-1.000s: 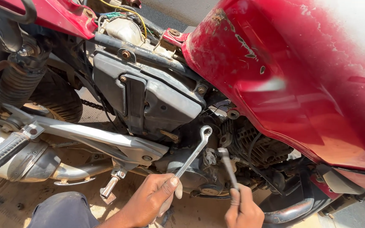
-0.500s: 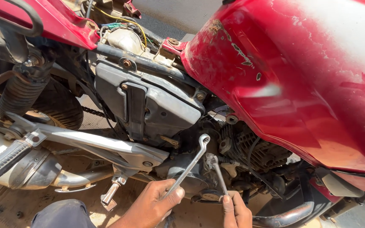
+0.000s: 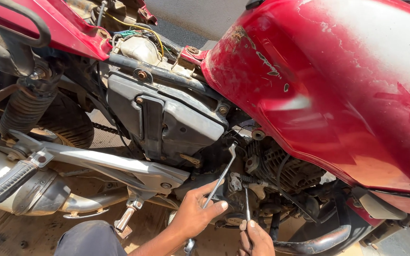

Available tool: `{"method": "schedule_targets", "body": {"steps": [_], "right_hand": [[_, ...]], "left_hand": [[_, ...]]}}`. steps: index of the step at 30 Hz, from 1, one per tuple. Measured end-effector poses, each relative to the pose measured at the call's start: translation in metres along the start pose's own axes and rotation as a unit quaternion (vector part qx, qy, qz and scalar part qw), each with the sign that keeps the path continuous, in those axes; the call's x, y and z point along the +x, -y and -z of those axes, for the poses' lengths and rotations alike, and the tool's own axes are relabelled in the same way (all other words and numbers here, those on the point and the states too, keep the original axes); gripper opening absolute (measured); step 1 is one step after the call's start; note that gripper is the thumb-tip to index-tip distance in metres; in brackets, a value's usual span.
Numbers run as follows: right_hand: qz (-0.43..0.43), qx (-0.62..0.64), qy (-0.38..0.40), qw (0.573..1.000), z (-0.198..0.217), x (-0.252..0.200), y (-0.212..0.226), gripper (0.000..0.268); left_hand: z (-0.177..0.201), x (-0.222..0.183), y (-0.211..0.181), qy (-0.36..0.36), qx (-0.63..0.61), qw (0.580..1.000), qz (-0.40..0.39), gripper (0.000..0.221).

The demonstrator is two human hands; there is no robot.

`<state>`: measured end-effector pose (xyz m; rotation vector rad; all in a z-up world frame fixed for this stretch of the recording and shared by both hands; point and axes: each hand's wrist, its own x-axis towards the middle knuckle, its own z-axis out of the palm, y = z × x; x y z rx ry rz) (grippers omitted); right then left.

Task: The person sits on the ground beside a red motorcycle and works on the engine area, using wrenches to loosen and turn bolts and manipulating a small component near the engine casing. They reposition, pick up different wrenches from the ground, and continue turning fasteners on the motorcycle.

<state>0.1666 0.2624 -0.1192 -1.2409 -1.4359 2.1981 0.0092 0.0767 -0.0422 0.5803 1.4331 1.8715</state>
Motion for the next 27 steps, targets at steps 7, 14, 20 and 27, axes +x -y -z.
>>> {"method": "schedule_targets", "body": {"steps": [7, 14, 20, 27], "right_hand": [[-0.003, 0.032, 0.052, 0.998, -0.03, -0.024, 0.032, 0.035], [0.038, -0.077, 0.108, 0.99, -0.01, -0.013, 0.046, 0.038], [0.079, -0.141, 0.076, 0.984, 0.003, 0.034, 0.006, 0.036], [0.182, -0.211, 0.052, 0.959, -0.009, 0.048, -0.014, 0.034]], "left_hand": [[-0.013, 0.021, 0.013, -0.002, 0.089, 0.996, 0.029, 0.078], [-0.023, 0.024, 0.007, -0.007, 0.02, 0.995, 0.097, 0.082], [-0.025, 0.021, 0.0, 0.015, -0.029, 0.998, 0.06, 0.063], [-0.031, 0.034, 0.005, -0.068, -0.016, 0.997, 0.043, 0.036]]}}
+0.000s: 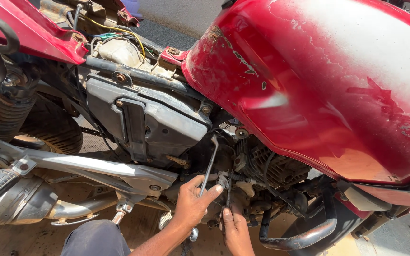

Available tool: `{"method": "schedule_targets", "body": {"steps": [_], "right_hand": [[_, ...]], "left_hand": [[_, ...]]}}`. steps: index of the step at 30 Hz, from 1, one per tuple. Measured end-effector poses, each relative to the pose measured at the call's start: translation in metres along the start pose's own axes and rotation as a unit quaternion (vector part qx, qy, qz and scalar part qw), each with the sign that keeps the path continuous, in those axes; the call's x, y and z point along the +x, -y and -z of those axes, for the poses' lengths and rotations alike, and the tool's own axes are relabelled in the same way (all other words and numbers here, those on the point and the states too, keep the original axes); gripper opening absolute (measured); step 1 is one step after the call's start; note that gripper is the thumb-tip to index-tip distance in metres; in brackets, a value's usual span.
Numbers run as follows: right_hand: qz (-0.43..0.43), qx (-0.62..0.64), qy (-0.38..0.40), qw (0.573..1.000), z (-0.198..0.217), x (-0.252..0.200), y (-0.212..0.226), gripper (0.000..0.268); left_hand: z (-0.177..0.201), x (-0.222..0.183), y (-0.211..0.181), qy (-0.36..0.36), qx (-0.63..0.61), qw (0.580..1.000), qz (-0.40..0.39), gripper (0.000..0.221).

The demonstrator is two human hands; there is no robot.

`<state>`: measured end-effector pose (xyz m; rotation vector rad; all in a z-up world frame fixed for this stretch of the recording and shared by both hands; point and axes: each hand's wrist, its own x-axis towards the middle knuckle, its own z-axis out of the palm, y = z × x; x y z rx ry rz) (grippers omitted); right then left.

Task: The person sits on the ground beside a red motorcycle and works on the engine area, using wrenches to loosen and turn bolts and manipulating a small component near the engine casing. They reposition, pick up different wrenches from the ground, and continue turning fasteners on the motorcycle.

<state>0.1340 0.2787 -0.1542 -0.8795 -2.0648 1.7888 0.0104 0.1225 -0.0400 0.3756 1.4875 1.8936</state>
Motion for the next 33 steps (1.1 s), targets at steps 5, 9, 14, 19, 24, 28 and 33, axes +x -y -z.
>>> {"method": "schedule_targets", "body": {"steps": [5, 9, 14, 19, 24, 28, 33], "right_hand": [[-0.018, 0.017, 0.005, 1.0, 0.001, -0.006, 0.01, 0.038], [-0.052, 0.047, 0.003, 0.998, 0.016, -0.009, 0.006, 0.039], [-0.201, 0.211, 0.122, 0.949, 0.05, 0.007, -0.081, 0.037], [-0.215, 0.292, -0.032, 0.931, 0.058, 0.007, -0.134, 0.026], [-0.215, 0.352, -0.025, 0.91, 0.059, 0.013, -0.118, 0.043], [-0.225, 0.339, -0.024, 0.913, 0.059, 0.022, -0.108, 0.053], [-0.153, 0.246, -0.043, 0.956, 0.061, 0.011, -0.081, 0.033]], "left_hand": [[-0.006, 0.008, 0.01, -0.068, 0.017, 0.995, -0.069, 0.035], [-0.011, 0.006, 0.013, -0.064, -0.023, 0.995, -0.07, 0.038], [-0.01, 0.007, 0.012, -0.033, 0.104, 0.976, -0.19, 0.018], [-0.009, 0.013, 0.015, -0.006, 0.071, 0.987, -0.147, 0.022], [-0.008, 0.02, 0.024, -0.051, 0.089, 0.973, -0.205, 0.029], [-0.008, 0.022, 0.022, -0.087, 0.078, 0.979, -0.169, 0.05], [-0.016, 0.016, 0.011, -0.101, 0.085, 0.98, -0.147, 0.042]]}}
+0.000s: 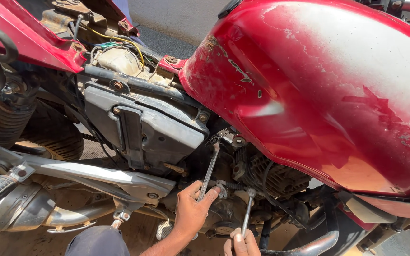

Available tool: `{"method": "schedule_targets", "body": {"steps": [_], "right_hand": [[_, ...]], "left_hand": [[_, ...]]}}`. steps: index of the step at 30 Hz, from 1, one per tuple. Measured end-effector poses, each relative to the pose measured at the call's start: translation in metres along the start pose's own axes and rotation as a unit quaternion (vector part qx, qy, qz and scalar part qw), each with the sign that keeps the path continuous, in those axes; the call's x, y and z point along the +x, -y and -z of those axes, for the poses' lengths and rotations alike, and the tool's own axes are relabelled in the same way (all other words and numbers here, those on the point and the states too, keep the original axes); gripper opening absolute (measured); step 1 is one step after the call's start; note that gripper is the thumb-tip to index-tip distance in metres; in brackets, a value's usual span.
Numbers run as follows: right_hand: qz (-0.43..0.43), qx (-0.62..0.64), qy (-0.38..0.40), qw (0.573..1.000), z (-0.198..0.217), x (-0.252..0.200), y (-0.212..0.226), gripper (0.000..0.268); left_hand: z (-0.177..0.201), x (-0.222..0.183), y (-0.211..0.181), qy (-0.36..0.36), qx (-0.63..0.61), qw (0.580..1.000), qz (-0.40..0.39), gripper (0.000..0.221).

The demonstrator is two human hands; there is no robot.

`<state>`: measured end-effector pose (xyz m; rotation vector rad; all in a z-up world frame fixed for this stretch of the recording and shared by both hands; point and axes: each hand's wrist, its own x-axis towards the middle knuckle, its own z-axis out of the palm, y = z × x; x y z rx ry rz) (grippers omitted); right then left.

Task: The person sits on the ground beside a red motorcycle and works on the engine area, using wrenches to loosen and turn bolts and manipulating a small component near the engine casing. They reposition, pick up different wrenches from the ground, and continue turning fasteners on the motorcycle.

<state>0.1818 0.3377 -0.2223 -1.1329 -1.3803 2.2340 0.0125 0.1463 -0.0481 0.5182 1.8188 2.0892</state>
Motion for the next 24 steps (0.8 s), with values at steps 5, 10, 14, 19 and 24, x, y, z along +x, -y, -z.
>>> {"method": "schedule_targets", "body": {"steps": [5, 10, 14, 19, 24], "right_hand": [[0.115, -0.122, 0.087, 0.982, -0.02, -0.006, 0.02, 0.017], [0.096, -0.036, 0.055, 0.993, -0.064, -0.035, 0.063, 0.014], [0.063, 0.033, 0.023, 0.997, -0.111, -0.066, 0.1, 0.014], [0.159, -0.02, -0.009, 0.987, -0.129, -0.066, 0.108, 0.022], [0.177, -0.051, -0.014, 0.983, -0.131, -0.057, 0.101, 0.032]], "left_hand": [[0.001, 0.006, -0.006, 0.054, -0.019, 0.997, 0.06, 0.031], [0.003, 0.026, 0.005, 0.117, -0.03, 0.991, 0.057, 0.026], [0.008, 0.033, 0.008, 0.112, -0.076, 0.98, 0.146, 0.036], [0.006, 0.04, 0.036, 0.101, -0.066, 0.988, 0.099, 0.06], [0.006, 0.034, 0.002, 0.096, -0.07, 0.985, 0.129, 0.04]]}}
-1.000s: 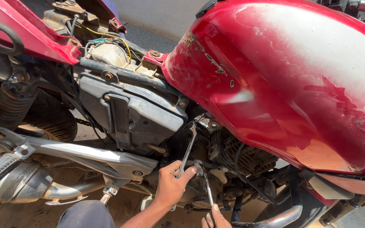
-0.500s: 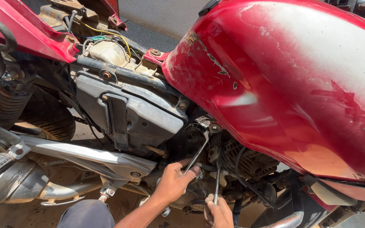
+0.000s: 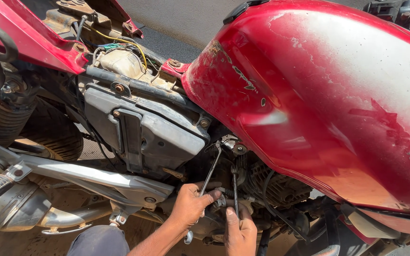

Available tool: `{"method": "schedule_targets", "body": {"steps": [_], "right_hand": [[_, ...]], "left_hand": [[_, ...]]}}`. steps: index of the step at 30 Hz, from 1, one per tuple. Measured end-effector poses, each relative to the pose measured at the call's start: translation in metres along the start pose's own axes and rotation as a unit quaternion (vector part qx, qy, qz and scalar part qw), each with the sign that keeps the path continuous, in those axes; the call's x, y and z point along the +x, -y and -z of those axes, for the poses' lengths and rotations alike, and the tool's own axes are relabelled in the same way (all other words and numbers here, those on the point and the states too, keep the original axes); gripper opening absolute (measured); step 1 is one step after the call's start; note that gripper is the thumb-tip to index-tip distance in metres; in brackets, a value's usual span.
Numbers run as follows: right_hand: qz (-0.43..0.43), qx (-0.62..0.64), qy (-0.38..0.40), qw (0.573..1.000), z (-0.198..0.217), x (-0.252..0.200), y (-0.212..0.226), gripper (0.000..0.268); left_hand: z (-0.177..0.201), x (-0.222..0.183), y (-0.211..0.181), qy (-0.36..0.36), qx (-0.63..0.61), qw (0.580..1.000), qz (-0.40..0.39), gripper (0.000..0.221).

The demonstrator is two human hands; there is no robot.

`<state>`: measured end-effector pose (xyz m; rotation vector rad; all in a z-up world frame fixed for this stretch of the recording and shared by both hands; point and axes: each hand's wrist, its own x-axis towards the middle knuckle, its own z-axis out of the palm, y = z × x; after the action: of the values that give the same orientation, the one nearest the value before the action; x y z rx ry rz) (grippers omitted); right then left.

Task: The person sits on the ground beside a red motorcycle and works on the engine area, using wrenches to loosen and turn bolts and manipulating a small component near the engine casing. They reposition, pick up different wrenches from the ground, and continue turning fasteners on the motorcycle.

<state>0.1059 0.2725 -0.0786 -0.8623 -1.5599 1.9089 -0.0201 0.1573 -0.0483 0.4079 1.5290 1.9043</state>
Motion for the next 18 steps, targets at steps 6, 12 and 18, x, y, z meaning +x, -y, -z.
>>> {"method": "schedule_targets", "body": {"steps": [6, 12, 18], "right_hand": [[0.008, 0.034, 0.011, 0.999, 0.019, 0.002, -0.033, 0.046], [0.053, -0.124, -0.003, 0.991, 0.032, 0.008, -0.056, 0.054], [-0.01, -0.03, 0.054, 0.998, 0.044, 0.017, -0.058, 0.056]], "left_hand": [[-0.003, -0.009, 0.007, -0.059, 0.024, 0.997, -0.049, 0.03], [-0.002, -0.018, -0.001, -0.02, -0.047, 0.997, 0.062, 0.03], [-0.004, -0.004, 0.024, -0.012, -0.03, 0.999, 0.03, 0.04]]}}
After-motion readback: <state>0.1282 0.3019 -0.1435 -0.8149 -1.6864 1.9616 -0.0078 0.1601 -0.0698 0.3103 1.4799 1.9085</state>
